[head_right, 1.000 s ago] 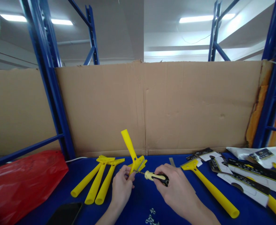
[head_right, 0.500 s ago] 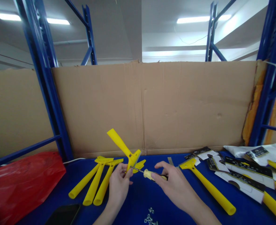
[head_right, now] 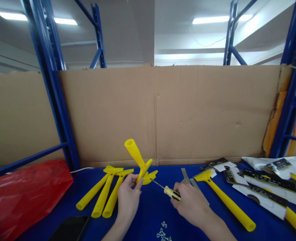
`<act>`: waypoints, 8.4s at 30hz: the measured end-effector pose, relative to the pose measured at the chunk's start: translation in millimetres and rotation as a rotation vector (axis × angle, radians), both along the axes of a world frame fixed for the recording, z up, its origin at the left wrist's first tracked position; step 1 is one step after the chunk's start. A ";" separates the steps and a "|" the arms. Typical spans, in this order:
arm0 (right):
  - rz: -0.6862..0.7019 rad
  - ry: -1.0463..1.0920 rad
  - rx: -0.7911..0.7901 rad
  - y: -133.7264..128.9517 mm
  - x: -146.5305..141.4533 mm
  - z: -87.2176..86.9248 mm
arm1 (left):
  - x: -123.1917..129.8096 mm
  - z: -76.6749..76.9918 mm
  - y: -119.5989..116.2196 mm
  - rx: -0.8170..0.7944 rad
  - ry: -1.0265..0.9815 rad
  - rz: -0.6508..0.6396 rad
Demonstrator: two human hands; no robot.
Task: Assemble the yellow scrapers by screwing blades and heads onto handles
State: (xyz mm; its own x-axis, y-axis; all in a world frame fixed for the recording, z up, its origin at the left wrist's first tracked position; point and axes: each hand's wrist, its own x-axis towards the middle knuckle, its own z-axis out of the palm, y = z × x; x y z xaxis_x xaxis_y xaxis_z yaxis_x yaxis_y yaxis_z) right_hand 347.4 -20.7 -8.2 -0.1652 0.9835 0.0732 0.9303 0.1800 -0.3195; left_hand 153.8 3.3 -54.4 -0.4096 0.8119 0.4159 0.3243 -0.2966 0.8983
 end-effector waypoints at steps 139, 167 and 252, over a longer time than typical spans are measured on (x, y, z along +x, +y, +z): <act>0.171 0.810 -0.386 -0.6 -9.0 -20.6 | -0.8 9.9 -21.5 0.206 0.575 -0.411; 0.314 0.455 -0.243 -5.9 -8.7 -16.0 | 8.4 1.9 -1.7 -0.222 -0.028 -0.438; -0.051 0.403 0.408 17.9 13.4 -5.1 | 8.3 16.3 -11.2 -0.496 -0.504 -0.418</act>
State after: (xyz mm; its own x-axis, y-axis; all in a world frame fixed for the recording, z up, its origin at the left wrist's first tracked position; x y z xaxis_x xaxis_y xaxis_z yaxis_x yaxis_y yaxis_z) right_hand 360.8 -2.8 -13.3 0.0007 0.8686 0.4955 0.7603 0.3214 -0.5645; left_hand 162.1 -7.9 -38.1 -0.0744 0.9800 -0.1847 -0.2023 0.1666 0.9651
